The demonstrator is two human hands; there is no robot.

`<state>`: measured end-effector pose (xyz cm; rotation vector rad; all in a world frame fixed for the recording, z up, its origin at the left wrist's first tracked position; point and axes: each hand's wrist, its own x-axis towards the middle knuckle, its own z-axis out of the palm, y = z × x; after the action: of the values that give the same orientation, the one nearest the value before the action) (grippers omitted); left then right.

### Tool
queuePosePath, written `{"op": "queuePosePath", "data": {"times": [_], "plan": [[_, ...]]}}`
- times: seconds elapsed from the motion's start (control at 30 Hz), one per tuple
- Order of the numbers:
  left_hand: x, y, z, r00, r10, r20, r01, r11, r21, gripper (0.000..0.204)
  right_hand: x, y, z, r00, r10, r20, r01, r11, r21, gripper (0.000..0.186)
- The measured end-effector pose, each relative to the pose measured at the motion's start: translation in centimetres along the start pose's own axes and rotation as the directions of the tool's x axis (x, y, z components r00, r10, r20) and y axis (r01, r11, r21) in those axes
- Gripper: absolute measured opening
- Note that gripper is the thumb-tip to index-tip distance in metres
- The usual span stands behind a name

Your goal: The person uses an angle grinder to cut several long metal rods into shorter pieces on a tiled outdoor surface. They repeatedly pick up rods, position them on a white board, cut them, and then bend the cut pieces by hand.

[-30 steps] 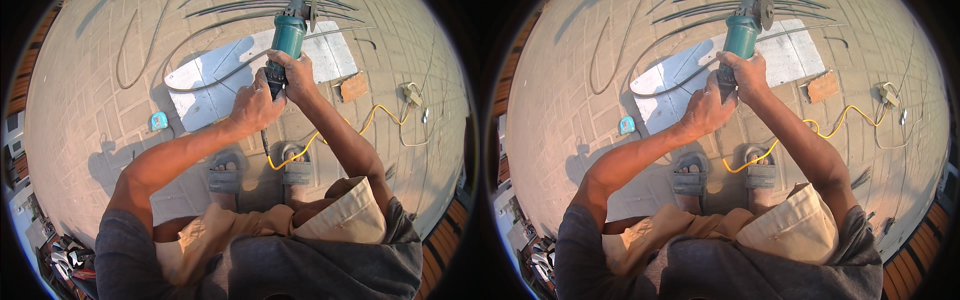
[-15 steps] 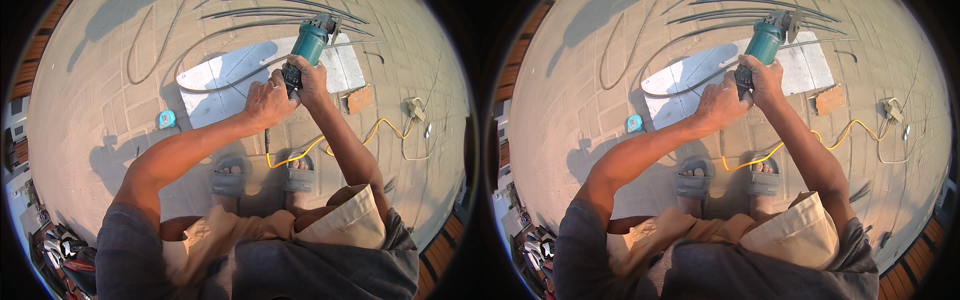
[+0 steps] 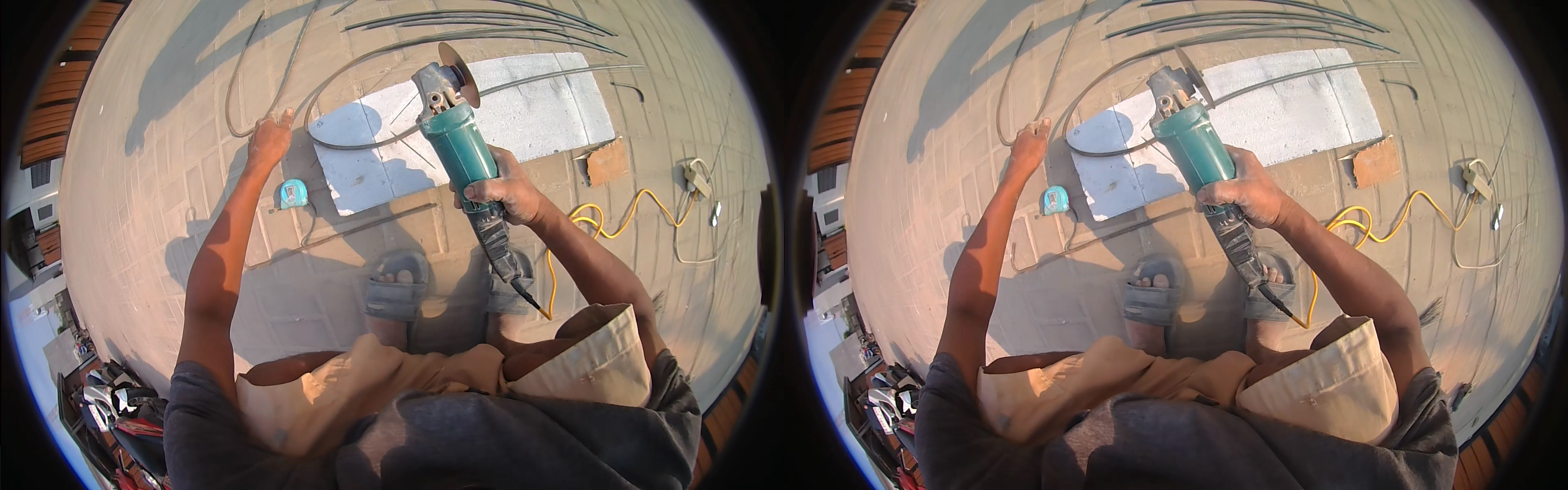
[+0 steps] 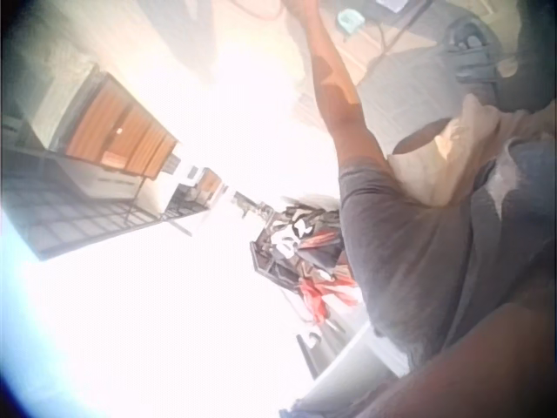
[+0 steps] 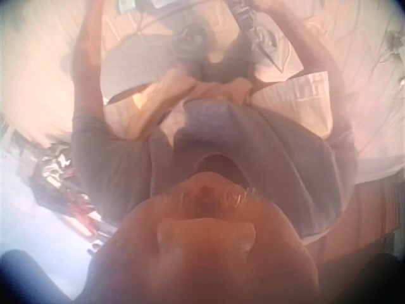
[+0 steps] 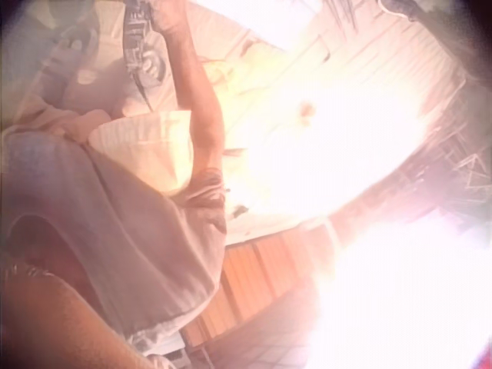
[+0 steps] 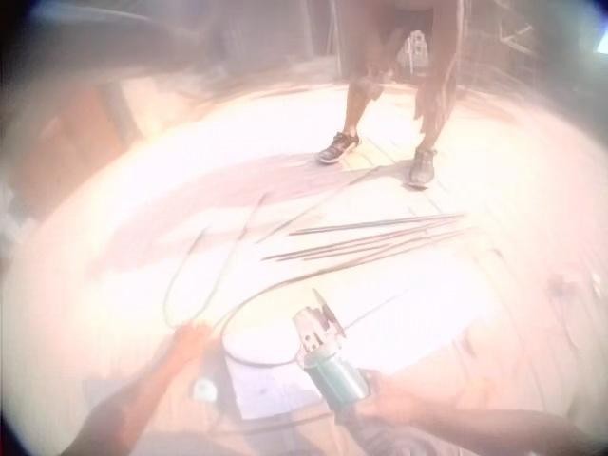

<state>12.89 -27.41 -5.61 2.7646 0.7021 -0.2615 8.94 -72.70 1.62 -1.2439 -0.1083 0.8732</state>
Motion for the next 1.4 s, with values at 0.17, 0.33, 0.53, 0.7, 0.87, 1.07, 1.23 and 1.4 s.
{"op": "queuePosePath", "data": {"times": [0.17,0.33,0.53,0.7,0.87,1.07,1.23,1.4], "plan": [[1.6,3.5,1.6,0.944,-0.162,0.287,0.254,0.913,-0.32,0.073,2.1,3.6,2.0,0.998,0.046,0.034,-0.042,0.991,-0.125,0.058],[1.1,5.0,4.2,0.99,-0.053,0.13,0.066,0.993,-0.102,0.072,3.1,4.7,3.5,0.996,0.087,-0.023,-0.089,0.99,-0.106,0.047],[0.9,5.8,4.9,0.99,-0.102,0.099,0.108,0.993,-0.054,0.067,3.2,4.4,3.9,0.994,0.1,-0.042,-0.104,0.988,-0.117,0.045],[-0.1,6.2,3.9,0.995,-0.084,0.054,0.087,0.996,-0.037,0.067,3.9,5.6,3.9,0.994,0.109,-0.026,-0.112,0.986,-0.128,0.046],[0.3,5.8,3.6,0.995,-0.085,0.043,0.086,0.996,-0.02,0.068,4.0,5.7,3.7,0.99,0.134,0.03,-0.128,0.98,-0.151,0.051],[-0.2,5.4,4.7,0.999,-0.027,0.035,0.029,0.997,-0.074,0.066,3.2,5.6,3.7,0.998,0.056,0.009,-0.054,0.993,-0.106,0.061],[0.5,4.4,5.4,0.998,0.067,-0.008,-0.068,0.984,-0.167,0.065,3.4,6.0,3.7,1.0,0.0,0.003,0.0,0.985,-0.171,0.06],[1.9,4.0,6.9,0.996,0.035,0.088,-0.02,0.986,-0.166,0.071,3.5,6.0,3.3,0.995,0.101,0.0,-0.1,0.986,-0.134,0.055]]}}
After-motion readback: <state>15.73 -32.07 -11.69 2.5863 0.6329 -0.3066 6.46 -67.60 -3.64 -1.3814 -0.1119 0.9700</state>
